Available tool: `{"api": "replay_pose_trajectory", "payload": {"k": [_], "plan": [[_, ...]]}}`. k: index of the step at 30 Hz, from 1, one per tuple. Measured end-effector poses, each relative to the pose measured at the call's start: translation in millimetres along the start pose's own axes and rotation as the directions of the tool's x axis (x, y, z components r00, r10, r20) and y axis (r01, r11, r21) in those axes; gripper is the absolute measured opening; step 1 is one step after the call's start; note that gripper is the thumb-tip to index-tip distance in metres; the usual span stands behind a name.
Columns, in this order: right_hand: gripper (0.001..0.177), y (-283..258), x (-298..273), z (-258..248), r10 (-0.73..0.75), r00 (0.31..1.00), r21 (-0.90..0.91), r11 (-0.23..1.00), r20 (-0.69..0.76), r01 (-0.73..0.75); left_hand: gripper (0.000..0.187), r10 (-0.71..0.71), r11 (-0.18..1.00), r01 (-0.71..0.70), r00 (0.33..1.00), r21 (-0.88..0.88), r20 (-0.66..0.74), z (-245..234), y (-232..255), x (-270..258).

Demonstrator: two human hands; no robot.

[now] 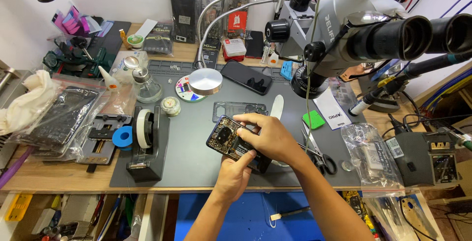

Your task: The person works on the internal components of a disassembled smartphone, using a toothbrush to clean the motherboard and battery area. They also use a small brush to clean specific connectors and wipe the device with a cloth.

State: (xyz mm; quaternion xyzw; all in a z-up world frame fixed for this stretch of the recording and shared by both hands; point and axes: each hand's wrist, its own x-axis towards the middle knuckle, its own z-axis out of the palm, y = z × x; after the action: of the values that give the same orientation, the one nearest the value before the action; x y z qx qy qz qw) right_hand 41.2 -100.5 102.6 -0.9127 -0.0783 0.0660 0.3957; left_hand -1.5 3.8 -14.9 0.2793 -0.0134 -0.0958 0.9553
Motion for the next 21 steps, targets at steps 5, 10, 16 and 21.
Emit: {"api": "replay_pose_trajectory", "payload": {"k": [5,10,16,21], "plan": [[0.047,-2,4,2,0.01,0.999,0.008,1.0,0.049,-0.01,0.048,-0.009,1.0,0.009,1.0,-0.014,-0.014,-9,-7,2],[0.044,0,1,10,-0.042,0.999,0.035,0.998,-0.008,0.042,0.046,0.011,1.0,-0.011,1.0,0.016,0.023,-10,-6,1],[0.042,7,-1,17,-0.053,0.997,0.059,0.997,-0.063,0.057,0.04,0.0,0.999,-0.001,1.0,0.044,0.026,-6,-3,-1],[0.043,17,0,23,-0.122,0.986,-0.016,0.992,-0.111,0.121,0.05,-0.006,1.0,0.006,0.999,0.015,0.047,-5,-1,-2]]}}
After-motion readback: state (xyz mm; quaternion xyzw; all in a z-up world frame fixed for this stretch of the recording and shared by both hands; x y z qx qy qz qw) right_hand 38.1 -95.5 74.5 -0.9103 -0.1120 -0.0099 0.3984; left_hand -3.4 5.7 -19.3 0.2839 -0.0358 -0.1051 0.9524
